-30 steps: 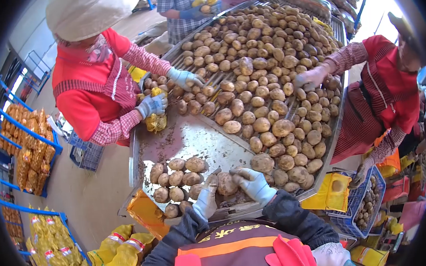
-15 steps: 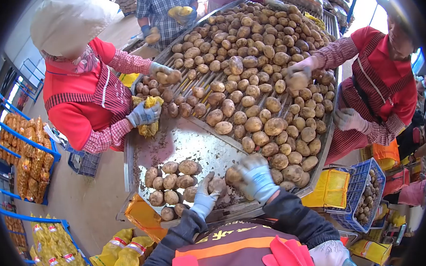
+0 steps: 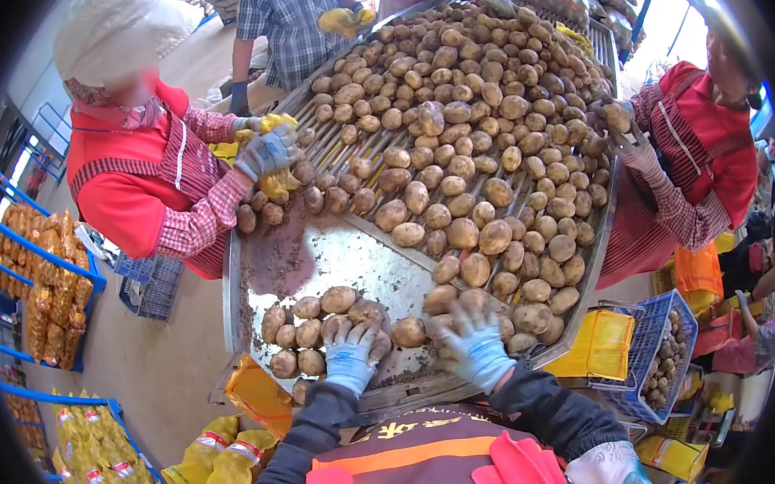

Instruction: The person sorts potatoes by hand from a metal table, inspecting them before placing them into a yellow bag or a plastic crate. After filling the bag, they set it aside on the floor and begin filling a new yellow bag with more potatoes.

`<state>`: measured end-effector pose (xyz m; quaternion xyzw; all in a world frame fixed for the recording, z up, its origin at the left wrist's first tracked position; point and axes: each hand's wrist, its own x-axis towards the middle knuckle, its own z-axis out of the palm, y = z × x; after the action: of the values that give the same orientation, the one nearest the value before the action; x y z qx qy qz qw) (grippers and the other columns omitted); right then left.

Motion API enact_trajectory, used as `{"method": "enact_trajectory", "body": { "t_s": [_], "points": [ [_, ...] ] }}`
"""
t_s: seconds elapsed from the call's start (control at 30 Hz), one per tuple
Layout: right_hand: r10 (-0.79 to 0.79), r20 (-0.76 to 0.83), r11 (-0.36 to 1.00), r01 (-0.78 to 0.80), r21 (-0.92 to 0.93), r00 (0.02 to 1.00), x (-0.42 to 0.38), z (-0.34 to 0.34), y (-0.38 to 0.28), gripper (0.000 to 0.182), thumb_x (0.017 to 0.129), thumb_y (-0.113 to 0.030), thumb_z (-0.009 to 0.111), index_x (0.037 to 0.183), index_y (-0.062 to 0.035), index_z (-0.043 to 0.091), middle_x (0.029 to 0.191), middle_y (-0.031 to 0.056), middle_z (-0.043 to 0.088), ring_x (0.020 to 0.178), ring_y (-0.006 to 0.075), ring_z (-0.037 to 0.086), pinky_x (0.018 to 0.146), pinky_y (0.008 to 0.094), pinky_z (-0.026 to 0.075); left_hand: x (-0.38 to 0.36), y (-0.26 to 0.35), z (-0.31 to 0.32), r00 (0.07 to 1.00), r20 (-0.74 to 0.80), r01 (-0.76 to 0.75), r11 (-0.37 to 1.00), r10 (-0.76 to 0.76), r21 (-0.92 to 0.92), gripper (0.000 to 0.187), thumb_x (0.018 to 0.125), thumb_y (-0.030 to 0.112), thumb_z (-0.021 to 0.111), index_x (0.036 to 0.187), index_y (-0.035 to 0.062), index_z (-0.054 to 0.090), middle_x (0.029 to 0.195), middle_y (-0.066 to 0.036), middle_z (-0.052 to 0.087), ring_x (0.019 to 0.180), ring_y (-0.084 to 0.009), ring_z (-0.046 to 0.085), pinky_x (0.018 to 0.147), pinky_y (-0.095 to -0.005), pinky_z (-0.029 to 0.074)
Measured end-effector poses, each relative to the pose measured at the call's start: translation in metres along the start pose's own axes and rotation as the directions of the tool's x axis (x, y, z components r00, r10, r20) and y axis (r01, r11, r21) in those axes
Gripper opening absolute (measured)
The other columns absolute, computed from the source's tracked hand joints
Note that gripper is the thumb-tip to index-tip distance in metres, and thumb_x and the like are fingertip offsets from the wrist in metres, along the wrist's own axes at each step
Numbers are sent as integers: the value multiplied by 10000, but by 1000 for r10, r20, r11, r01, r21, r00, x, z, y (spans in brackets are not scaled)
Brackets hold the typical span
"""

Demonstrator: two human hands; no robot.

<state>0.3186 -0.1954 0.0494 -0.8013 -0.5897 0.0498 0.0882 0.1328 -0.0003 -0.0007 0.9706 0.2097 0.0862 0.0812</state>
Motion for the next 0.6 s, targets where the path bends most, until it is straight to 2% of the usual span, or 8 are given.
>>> {"method": "enact_trajectory", "body": {
  "t_s": [0.03, 0.13, 0.27, 0.4, 0.47, 0.5, 0.57, 0.6],
  "points": [
    [200, 30, 980, -201, 14, 979, -2, 1, 1, 833, 685, -508, 727, 1395, -211, 408, 1440, 220, 318, 1336, 465, 253, 1066, 632, 152, 0, -4, -2, 997, 50, 49, 998, -51, 33, 472, 798, 364, 619, 1243, 219, 562, 1236, -41, 540, 1170, -268, 475, 1066, -526, 244],
    [228, 168, 962, -249, 112, 959, -6, 18, 2, 866, 686, -500, 730, 1416, -209, 367, 1468, 203, 281, 1339, 509, 213, 1066, 651, 139, 3, -15, -14, 940, 264, 231, 973, -216, -27, 531, 816, 328, 615, 1327, 248, 494, 1317, -51, 480, 1285, -301, 388, 1093, -542, 207],
    [-19, 145, 998, 9, 65, 989, 7, 34, -24, 841, 711, -471, 718, 1419, -200, 354, 1458, 162, 326, 1215, 594, 335, 987, 658, 280, 7, -63, 16, 984, 73, 163, 986, -160, -31, 516, 840, 286, 584, 1343, 270, 472, 1371, -72, 448, 1312, -283, 371, 1081, -554, 224],
    [-293, 44, 926, 272, 261, 955, 27, 35, -24, 732, 699, -343, 731, 1349, -164, 446, 1397, 158, 408, 1176, 468, 457, 947, 569, 391, 18, -89, 4, 924, 135, 349, 933, -358, 88, 462, 886, 357, 528, 1328, 229, 489, 1350, -77, 468, 1272, -289, 410, 1055, -567, 243],
    [-93, -263, 928, 179, 327, 960, 43, 23, -4, 527, 637, -151, 734, 1137, -84, 581, 1102, 169, 595, 978, 354, 597, 833, 399, 500, 11, -101, 4, 903, 55, 424, 904, -427, 56, 477, 873, 360, 546, 1316, 188, 499, 1351, -94, 462, 1270, -297, 405, 1061, -547, 245],
    [-8, -164, 970, 48, 239, 987, 55, 5, 13, 414, 637, -139, 721, 1029, -69, 607, 999, 169, 614, 920, 355, 607, 795, 403, 507, 10, -91, -8, 904, -53, 426, 904, -425, 20, 473, 851, 307, 592, 1281, 127, 514, 1308, -134, 487, 1233, -325, 440, 1049, -488, 299],
    [219, -367, 974, -223, 31, 904, 61, -1, 46, 490, 685, -169, 690, 1153, -100, 559, 1167, 182, 534, 1085, 350, 516, 878, 450, 433, 10, -78, -16, 939, -92, 312, 933, -331, -178, 453, 845, 268, 606, 1260, 106, 523, 1280, -152, 501, 1203, -337, 464, 1031, -464, 334],
    [347, -290, 928, -372, -35, 892, 65, 4, 57, 542, 698, -192, 681, 1212, -102, 536, 1278, 187, 467, 1187, 373, 438, 928, 491, 388, 10, -69, -20, 959, -151, 171, 916, -239, -362, 433, 840, 229, 620, 1239, 85, 532, 1251, -170, 516, 1173, -348, 488, 1013, -440, 368]
  ]
}}
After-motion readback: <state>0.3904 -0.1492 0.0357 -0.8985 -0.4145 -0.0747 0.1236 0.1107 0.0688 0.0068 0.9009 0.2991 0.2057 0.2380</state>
